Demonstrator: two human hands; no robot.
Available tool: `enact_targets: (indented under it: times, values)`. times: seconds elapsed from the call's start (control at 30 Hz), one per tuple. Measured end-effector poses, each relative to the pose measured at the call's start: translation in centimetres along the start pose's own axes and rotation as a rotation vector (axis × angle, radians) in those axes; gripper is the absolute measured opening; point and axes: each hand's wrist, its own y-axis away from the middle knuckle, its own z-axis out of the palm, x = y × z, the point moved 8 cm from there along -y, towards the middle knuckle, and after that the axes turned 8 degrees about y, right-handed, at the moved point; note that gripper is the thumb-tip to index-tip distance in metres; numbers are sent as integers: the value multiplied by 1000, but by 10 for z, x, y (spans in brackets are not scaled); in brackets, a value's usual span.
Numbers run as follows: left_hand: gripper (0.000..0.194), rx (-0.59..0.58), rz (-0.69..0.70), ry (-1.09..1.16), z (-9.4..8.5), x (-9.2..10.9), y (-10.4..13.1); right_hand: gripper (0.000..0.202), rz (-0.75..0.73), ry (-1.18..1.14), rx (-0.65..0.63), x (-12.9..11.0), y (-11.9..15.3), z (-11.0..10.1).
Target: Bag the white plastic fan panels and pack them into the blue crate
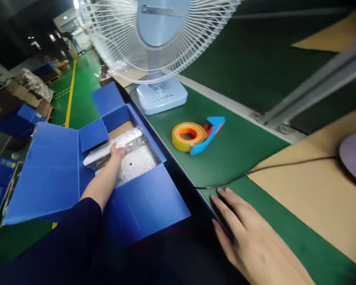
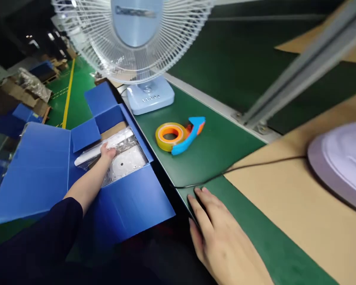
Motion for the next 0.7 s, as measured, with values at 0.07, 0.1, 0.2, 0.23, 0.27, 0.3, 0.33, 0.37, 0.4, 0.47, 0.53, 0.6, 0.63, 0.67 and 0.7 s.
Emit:
enact_targets:
  times: [0.07, 0.1, 0.2, 0.23, 0.27, 0.3, 0.33, 0.37, 0.4, 0.47, 0.53, 0.6, 0.63, 0.67, 0.7]
  values:
    - [24, -29, 22, -54, 9, 3, -14, 50, 45, -21, -11, 4, 1, 2]
    - [22, -36, 30, -82, 13, 5, -21, 50, 68, -31, -11, 6, 2, 3]
    - [21, -37, 51, -156, 22, 10, -41, 49, 109, -44, -1, 9, 4, 4]
    - [22, -36, 57, -179, 24, 12, -47, 48, 112, -41, 1, 10, 4, 4]
    - [23, -33, 60, -201, 26, 14, -52, 48, 112, -36, 4, 9, 3, 3]
    - [24, -28, 59, -226, 28, 15, -57, 47, 108, -28, 8, 9, 2, 2]
    - [25, -19, 53, -253, 28, 16, -62, 46, 105, -16, 15, 8, 1, 0]
    - [25, -4, 41, -284, 27, 17, -66, 45, 101, -3, 24, 8, 0, -1]
    - [26, 19, 24, -321, 25, 18, -69, 44, 99, 11, 28, 7, 0, -3]
    - [30, 90, -20, -410, 18, 20, -74, 43, 93, 43, 24, 7, -1, -4]
    - [42, 176, -70, -515, 9, 22, -76, 42, 77, 71, 9, 5, -2, -4]
    - [58, 242, -118, -617, 0, 25, -76, 41, 61, 90, 8, 4, -3, -5]
    - [66, 259, -139, -664, -3, 26, -75, 41, 54, 96, 15, 4, -4, -6]
    - [71, 265, -158, -708, -5, 26, -74, 40, 46, 101, 21, 3, -5, -6]
    - [74, 263, -172, -752, -8, 26, -73, 40, 38, 106, 29, 2, -6, -7]
